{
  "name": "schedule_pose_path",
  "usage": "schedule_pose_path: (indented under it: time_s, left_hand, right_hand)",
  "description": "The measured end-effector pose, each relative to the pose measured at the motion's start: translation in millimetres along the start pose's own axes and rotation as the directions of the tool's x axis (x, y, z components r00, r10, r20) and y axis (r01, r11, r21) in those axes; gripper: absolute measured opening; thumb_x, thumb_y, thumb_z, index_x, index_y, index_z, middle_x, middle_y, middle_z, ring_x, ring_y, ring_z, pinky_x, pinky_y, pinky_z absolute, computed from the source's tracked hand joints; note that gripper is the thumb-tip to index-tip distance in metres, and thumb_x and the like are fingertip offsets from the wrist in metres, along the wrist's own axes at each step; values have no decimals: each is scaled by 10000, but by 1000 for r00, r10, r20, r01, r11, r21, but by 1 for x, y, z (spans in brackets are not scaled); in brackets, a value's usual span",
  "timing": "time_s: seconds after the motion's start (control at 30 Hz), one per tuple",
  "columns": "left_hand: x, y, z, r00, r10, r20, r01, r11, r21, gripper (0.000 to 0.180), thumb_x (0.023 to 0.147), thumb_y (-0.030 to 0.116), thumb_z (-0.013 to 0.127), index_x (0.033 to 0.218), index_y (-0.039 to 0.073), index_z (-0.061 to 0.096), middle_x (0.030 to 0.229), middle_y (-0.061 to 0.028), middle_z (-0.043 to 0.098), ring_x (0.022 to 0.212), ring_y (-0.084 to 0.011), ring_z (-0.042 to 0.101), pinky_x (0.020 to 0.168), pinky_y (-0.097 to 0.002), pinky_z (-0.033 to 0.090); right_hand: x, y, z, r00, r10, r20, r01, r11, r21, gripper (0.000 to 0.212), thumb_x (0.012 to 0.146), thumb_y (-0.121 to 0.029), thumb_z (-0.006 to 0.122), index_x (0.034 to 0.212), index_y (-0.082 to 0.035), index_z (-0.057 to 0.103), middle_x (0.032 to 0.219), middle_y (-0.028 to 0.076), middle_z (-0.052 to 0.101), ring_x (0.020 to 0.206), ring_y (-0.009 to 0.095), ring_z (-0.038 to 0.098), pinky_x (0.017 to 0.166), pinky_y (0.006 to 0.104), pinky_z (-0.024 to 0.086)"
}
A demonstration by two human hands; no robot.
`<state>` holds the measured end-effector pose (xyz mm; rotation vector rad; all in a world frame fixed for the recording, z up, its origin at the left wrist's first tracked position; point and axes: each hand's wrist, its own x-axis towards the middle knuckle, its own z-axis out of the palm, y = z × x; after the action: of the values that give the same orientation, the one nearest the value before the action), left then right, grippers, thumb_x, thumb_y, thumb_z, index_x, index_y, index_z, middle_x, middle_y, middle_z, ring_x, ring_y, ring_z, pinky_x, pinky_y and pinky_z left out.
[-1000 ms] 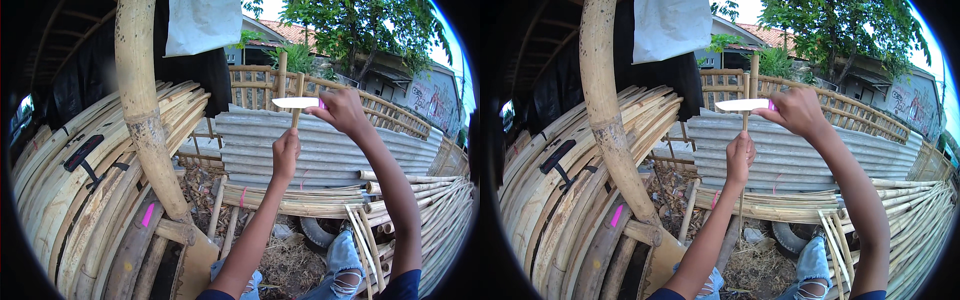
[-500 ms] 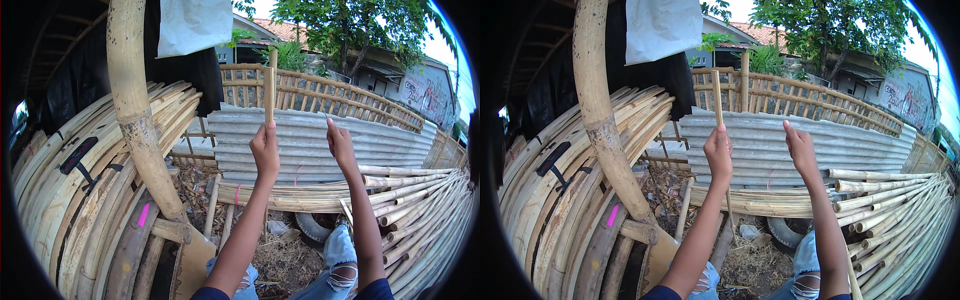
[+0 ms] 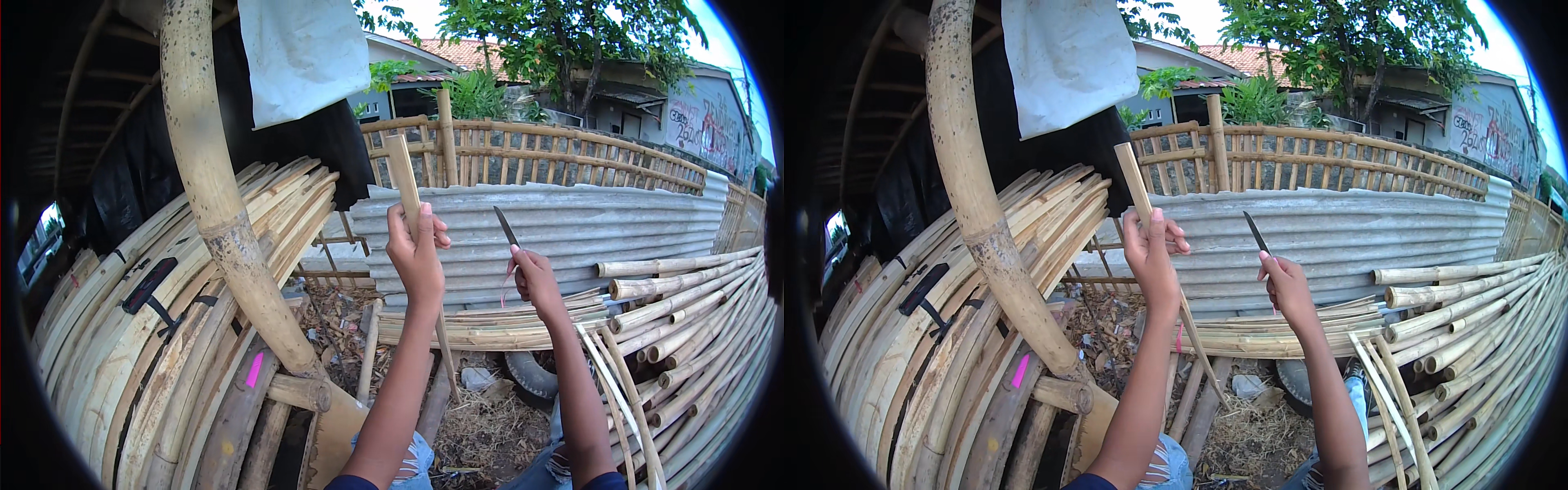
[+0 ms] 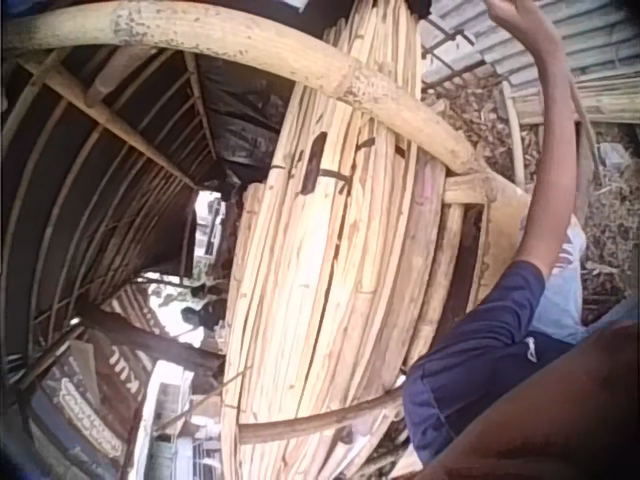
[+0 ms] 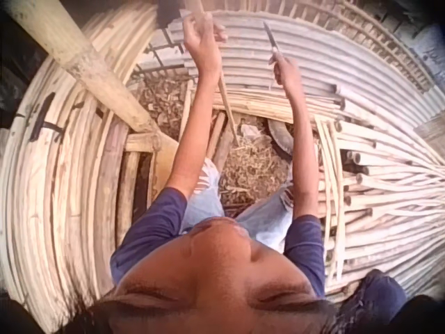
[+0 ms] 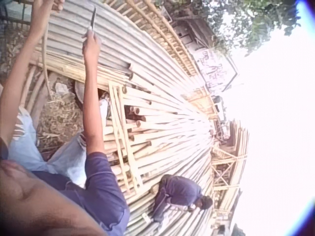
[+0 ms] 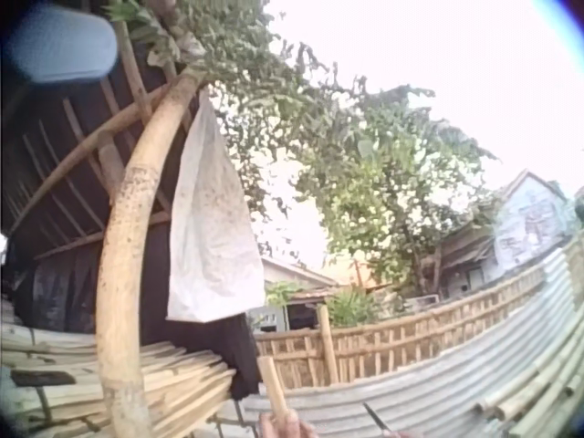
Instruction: Whittling or scraping a thin bamboo stick using a small utility knife in an outdoor setting.
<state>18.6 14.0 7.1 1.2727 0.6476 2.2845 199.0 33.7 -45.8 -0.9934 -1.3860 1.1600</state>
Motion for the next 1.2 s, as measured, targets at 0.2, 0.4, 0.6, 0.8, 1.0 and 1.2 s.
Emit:
schedule_pose_path:
  time_s: [0.2, 0.4, 0.6, 0.8, 1.0, 1.2]
  left_hand:
    - [-3, 11, -5, 998, -55, -9, 55, 998, -19, 254, 947, 268, 506, 791, 80, 438, 522, 47, 343, 431, -5, 323, 359, -180, 278]
    - [-4, 8, -4, 942, -79, 325, 167, 953, -254, 308, 972, 327, 414, 801, 73, 447, 480, 40, 292, 355, -34, 241, 323, -187, 211]
    - [-8, 5, 6, 880, -77, 468, 251, 914, -320, 343, 971, 368, 400, 808, 70, 449, 474, 38, 285, 345, -39, 230, 315, -189, 203]
    - [-30, 5, 30, 783, -98, 614, 386, 851, -355, 322, 960, 360, 446, 840, 61, 450, 484, 41, 298, 350, -23, 238, 326, -181, 193]
    - [-41, 5, 39, 724, -60, 687, 353, 888, -294, 583, 829, 624, 509, 904, 47, 470, 493, 56, 289, 353, -28, 247, 332, -185, 213]
    - [-47, 3, 44, 686, -155, 711, 407, 892, -197, 672, 772, 740, 451, 860, 76, 498, 504, 66, 292, 388, -24, 256, 356, -183, 215]
  right_hand:
    - [-2, -8, 1, 995, -96, -25, 91, 983, -159, 450, 921, -425, 487, 688, -43, 533, 483, -54, 336, 431, 40, 311, 405, 236, 226]
    - [-7, -18, -2, 944, -300, -142, 265, 939, -221, 492, 911, -447, 486, 691, -15, 571, 465, -19, 332, 444, 72, 315, 441, 281, 243]
    - [-35, -66, 0, 857, -452, -246, 278, 809, -517, 492, 882, -426, 535, 621, -9, 545, 452, 56, 348, 429, 146, 366, 452, 334, 262]
    - [-48, -84, -6, 642, -764, -60, 604, 552, -575, 466, 807, -400, 645, 607, -15, 473, 479, 135, 406, 432, 303, 385, 443, 370, 299]
    - [-59, -99, -18, 598, -802, 14, 599, 435, -672, 454, 742, -362, 699, 600, -13, 445, 475, 98, 372, 428, 266, 334, 423, 339, 271]
    - [-65, -111, -32, 468, -872, 143, 508, 133, -851, 523, 714, -542, 666, 533, -85, 492, 424, 44, 401, 402, 229, 465, 402, 352, 315]
